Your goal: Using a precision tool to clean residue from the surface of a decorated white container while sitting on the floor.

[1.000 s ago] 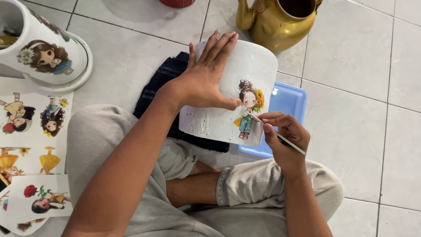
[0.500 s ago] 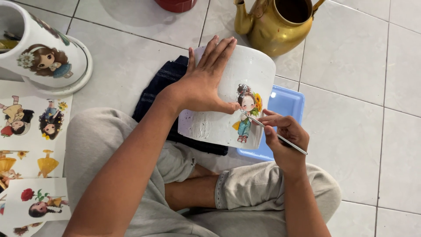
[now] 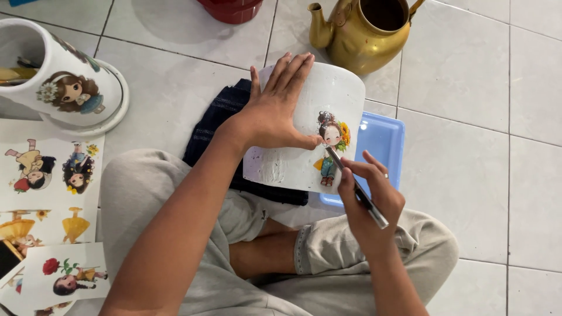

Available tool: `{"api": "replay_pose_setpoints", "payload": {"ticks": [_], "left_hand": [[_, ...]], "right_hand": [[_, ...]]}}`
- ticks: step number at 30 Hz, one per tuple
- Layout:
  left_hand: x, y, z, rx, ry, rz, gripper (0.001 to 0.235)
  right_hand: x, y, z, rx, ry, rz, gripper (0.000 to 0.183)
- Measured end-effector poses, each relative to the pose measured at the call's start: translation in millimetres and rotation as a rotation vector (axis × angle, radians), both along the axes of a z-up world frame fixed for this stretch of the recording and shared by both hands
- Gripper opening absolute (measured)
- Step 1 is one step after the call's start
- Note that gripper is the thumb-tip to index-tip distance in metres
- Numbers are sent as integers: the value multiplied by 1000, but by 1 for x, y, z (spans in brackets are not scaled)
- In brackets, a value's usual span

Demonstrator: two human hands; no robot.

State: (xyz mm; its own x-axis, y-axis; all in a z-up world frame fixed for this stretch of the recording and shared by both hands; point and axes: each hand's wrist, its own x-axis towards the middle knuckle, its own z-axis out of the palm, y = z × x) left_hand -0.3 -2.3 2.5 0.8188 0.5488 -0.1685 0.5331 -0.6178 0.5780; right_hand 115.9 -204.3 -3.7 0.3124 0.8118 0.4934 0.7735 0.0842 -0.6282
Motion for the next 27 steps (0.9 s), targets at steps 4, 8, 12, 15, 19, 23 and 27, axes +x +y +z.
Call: {"api": "replay_pose_setpoints", "payload": {"ticks": [4,8,12,15,19,23,27], "left_hand": [[1,0,1,2,-1,-5,129],[0,-2,0,5,-11,2,128],[1,-2,0,-2,-55,18,127],[0,-1,-2,9,-56,6,129],[0,0,-4,10,-69,3,130],[0,1,-5,34,-100,-3,132],[0,0,-4,22,-128,1,130]], "right_hand": [[-30,3,10,46,37,-62,7],[-45,3,8,29,-9,-106,12],[-49,5,-3,53,-58,-138,15],[-48,6,-6,61,-86,-132,16],[-47,9,-8,60,-117,-148,15],[-46,10,-9,46,-107,-160,18],[-46,10,-11,18,-121,-205,20]]}}
